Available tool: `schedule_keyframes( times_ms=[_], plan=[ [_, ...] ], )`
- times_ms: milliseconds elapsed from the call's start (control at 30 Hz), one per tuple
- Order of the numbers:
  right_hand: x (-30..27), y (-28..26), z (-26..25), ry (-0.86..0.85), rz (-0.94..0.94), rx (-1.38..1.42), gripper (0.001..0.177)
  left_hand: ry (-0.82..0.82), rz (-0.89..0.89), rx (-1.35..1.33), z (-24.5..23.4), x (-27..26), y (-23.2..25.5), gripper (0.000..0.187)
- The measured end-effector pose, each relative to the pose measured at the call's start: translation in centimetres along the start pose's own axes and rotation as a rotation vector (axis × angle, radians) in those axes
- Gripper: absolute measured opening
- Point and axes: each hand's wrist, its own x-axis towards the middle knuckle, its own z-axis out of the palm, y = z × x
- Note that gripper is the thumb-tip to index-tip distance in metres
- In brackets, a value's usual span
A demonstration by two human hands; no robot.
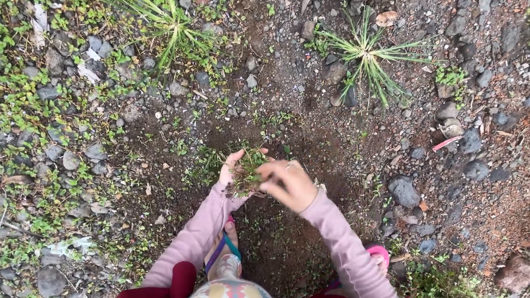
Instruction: Picking small weeds and grass from rocky soil by hand.
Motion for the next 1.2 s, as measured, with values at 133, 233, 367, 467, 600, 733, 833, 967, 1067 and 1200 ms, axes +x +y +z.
schedule_keyframes(
  times_ms=[133, 233, 367, 467, 600, 733, 833, 967, 1067, 1200],
  plan=[
    [2.4, -2.7, -5.1, -0.094, 0.069, -0.08, 0.043, 0.02, 0.02, -0.005, 2.1, -1.3, -0.9, 0.061],
    [2.9, 3.5, -6.4, 0.187, 0.2, -0.267, 0.023, -0.004, 0.005, -0.008, 7.2, -4.0, -1.3, 0.056],
    [5.0, 6.3, -6.4, 0.146, 0.441, -0.935, 0.035, -0.022, 0.005, -0.017, 6.5, -4.0, -1.3, 0.056],
    [6.3, 6.4, -5.7, 0.13, 0.452, -1.144, 0.04, -0.023, 0.013, -0.017, 6.3, -4.5, -0.9, 0.057],
    [6.1, 9.2, -5.6, 0.125, 0.401, -1.206, 0.033, -0.029, 0.019, -0.02, 6.0, -5.2, -0.7, 0.057],
    [6.4, 11.7, -5.8, 0.05, 0.256, -1.229, 0.023, -0.032, 0.028, -0.016, 6.1, -5.3, -0.9, 0.057],
    [6.6, 10.8, -6.7, -0.002, 0.256, -1.225, 0.025, -0.048, 0.018, -0.012, 6.2, -5.3, -1.0, 0.057],
    [6.5, 11.5, -6.8, -0.069, 0.398, -1.022, 0.034, -0.063, 0.031, -0.016, 6.3, -5.7, -0.9, 0.058],
    [6.4, 12.3, -6.7, -0.037, 0.418, -0.907, 0.035, -0.056, 0.049, -0.01, 5.5, -6.1, -0.4, 0.059],
    [6.1, 12.5, -7.0, -0.003, 0.463, -0.776, 0.039, -0.049, 0.053, -0.032, 5.0, -6.6, 0.4, 0.058]
  ],
)
